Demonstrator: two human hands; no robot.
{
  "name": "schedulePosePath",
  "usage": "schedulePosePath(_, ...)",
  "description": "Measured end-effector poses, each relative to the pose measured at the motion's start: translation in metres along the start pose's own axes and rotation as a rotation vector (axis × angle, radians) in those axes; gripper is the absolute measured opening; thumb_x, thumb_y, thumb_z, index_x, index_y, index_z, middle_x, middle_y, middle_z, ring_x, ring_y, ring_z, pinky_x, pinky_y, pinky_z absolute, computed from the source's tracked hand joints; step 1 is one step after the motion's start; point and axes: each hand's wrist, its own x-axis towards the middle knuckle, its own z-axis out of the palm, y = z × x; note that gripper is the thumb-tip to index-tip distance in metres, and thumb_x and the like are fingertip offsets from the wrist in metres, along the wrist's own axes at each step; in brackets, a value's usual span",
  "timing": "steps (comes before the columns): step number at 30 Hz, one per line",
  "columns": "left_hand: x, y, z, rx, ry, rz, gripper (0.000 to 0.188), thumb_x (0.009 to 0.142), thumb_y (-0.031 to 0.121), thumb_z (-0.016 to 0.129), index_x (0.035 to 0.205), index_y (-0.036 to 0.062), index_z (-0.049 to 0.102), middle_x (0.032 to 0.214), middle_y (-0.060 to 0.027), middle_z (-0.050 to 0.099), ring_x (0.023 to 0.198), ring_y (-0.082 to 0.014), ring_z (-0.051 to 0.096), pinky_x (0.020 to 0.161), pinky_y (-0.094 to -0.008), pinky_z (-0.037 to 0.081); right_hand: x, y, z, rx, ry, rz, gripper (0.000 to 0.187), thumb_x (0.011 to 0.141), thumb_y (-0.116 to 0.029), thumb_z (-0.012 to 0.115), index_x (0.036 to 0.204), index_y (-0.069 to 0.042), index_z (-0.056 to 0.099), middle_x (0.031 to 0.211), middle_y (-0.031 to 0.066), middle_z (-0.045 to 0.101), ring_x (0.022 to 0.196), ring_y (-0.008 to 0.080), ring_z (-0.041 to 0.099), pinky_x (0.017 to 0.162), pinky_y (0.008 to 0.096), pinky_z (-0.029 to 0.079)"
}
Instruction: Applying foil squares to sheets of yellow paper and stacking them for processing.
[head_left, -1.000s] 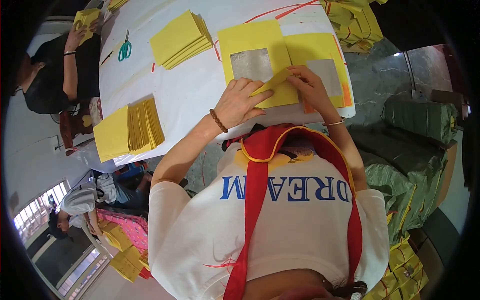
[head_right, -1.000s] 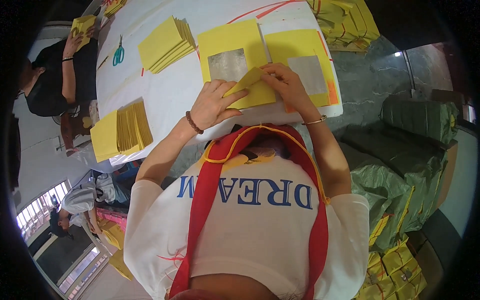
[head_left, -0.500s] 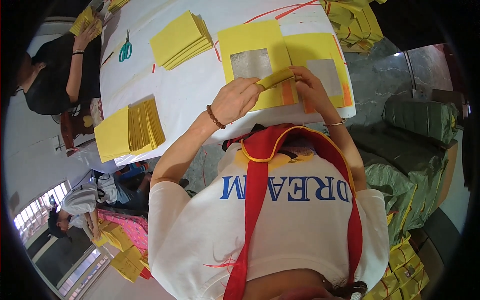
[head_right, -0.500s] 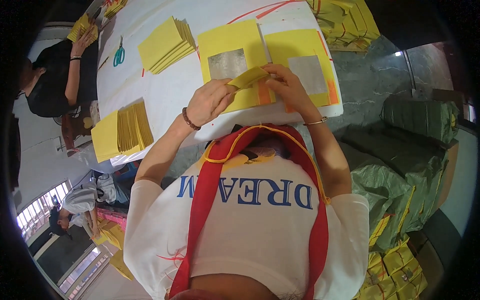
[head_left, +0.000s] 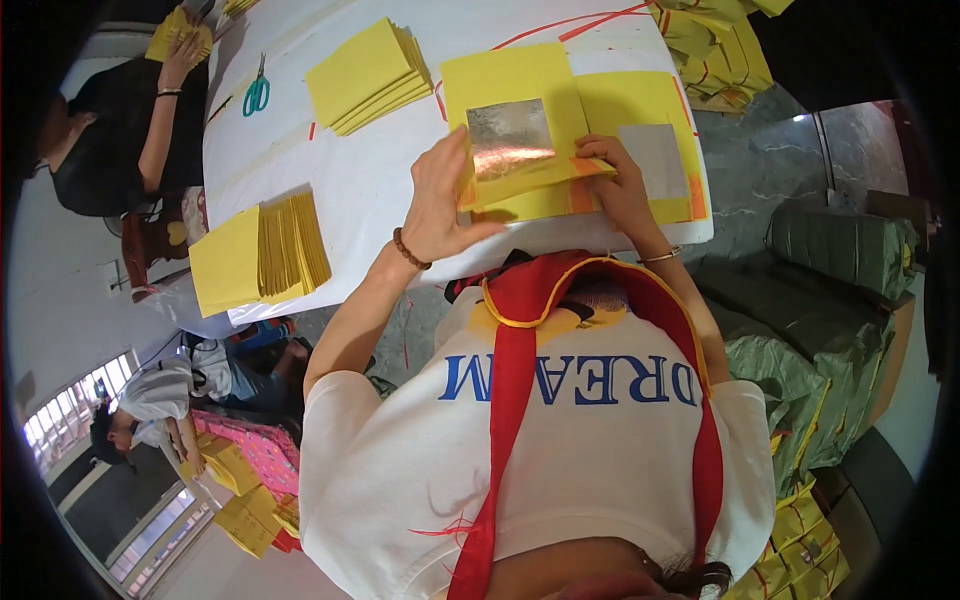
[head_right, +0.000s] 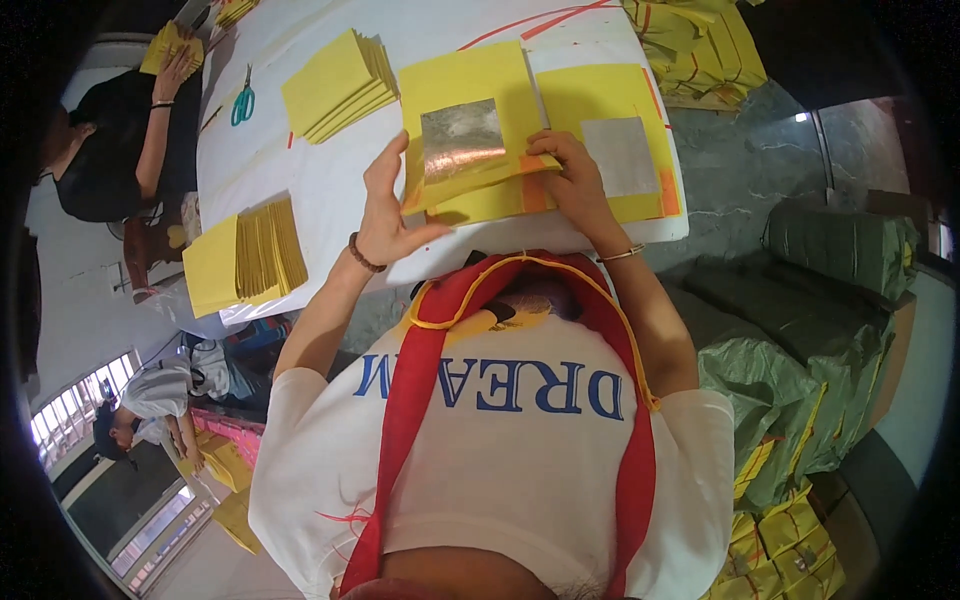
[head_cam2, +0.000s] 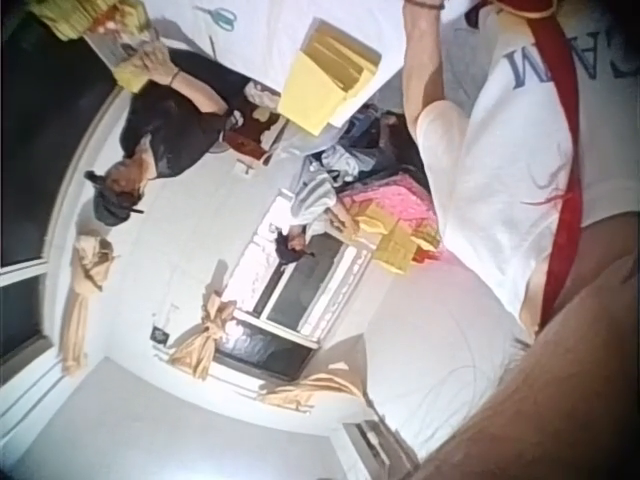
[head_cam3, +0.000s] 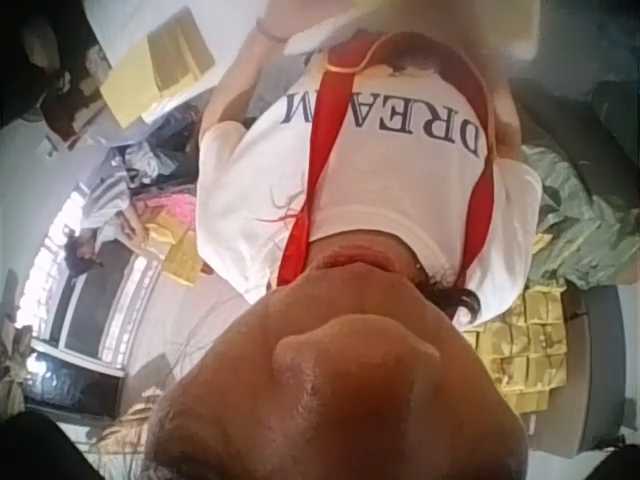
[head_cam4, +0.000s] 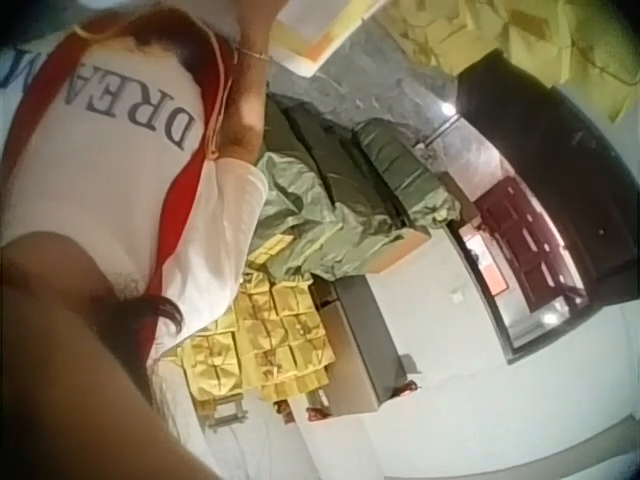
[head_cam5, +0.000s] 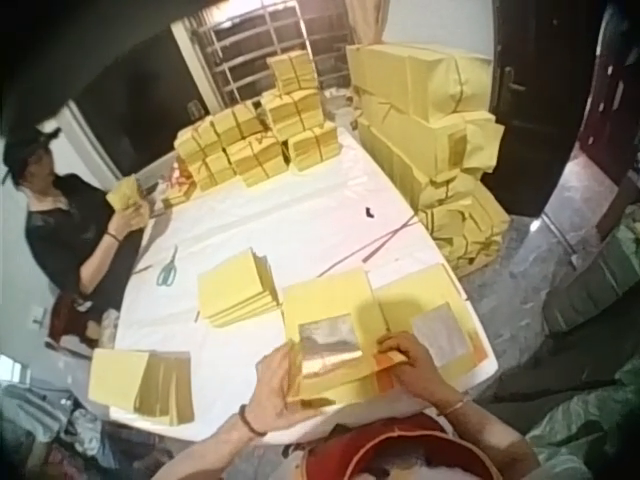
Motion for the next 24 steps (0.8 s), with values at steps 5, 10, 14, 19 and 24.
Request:
schedulePosePath(5,-0.007,-0.013,0.036,-0.220,0.117,-0.214,0.104,0.066,0.022,0.079,0.142,0.0006,0.011,0.137,-0.0205,0.028,0.125,-0.0307,0.033,0.106,-0.0415,0.024,0.000,-0.001,0.002,0.008,0.014,0.032,0.043,0.063,0.014,0.047,0.102,-0.003,0.055,0.114,0.0089,0.052,0.110,0.0198,0.050,0.097,0.0291,0.038)
schedulePosePath(10,-0.009,-0.016,0.028,-0.217,0.174,-0.218,0.105,0.067,0.027,0.079,0.142,0.0013,0.010,0.140,-0.0174,0.027,0.126,-0.0288,0.033,0.104,-0.0414,0.028,-0.002,0.003,0.002,0.135,-0.016,0.043,0.047,0.064,0.015,0.046,0.106,-0.004,0.055,0.116,0.0079,0.050,0.112,0.0180,0.048,0.097,0.0287,0.038)
schedulePosePath(14,-0.009,-0.027,0.038,-0.186,0.165,-0.251,0.108,0.066,0.030,0.080,0.142,0.0014,0.009,0.142,-0.0165,0.026,0.127,-0.0281,0.033,0.104,-0.0415,0.028,-0.003,0.002,0.003,0.122,-0.017,0.033,0.047,0.065,0.015,0.050,0.109,-0.004,0.054,0.119,0.0073,0.049,0.114,0.0173,0.047,0.097,0.0288,0.038)
schedulePosePath(19,-0.003,-0.020,0.041,-0.192,0.181,-0.193,0.095,0.069,0.029,0.078,0.139,0.0015,0.020,0.136,-0.0166,0.036,0.123,-0.0281,0.038,0.102,-0.0393,0.030,-0.002,-0.008,0.003,-0.132,-0.013,-0.073,0.047,0.069,0.007,0.062,0.113,-0.006,0.054,0.126,0.0096,0.046,0.117,0.0230,0.047,0.097,0.0308,0.038)
schedulePosePath(24,0.002,-0.023,0.034,-0.072,0.103,-0.086,0.052,0.071,0.020,0.071,0.116,0.0052,0.051,0.120,-0.0127,0.052,0.115,-0.0298,0.045,0.096,-0.0390,0.034,-0.003,-0.016,0.005,-0.177,0.002,-0.065,0.050,0.068,0.004,0.066,0.115,-0.008,0.054,0.129,0.0108,0.044,0.120,0.0263,0.043,0.099,0.0328,0.037)
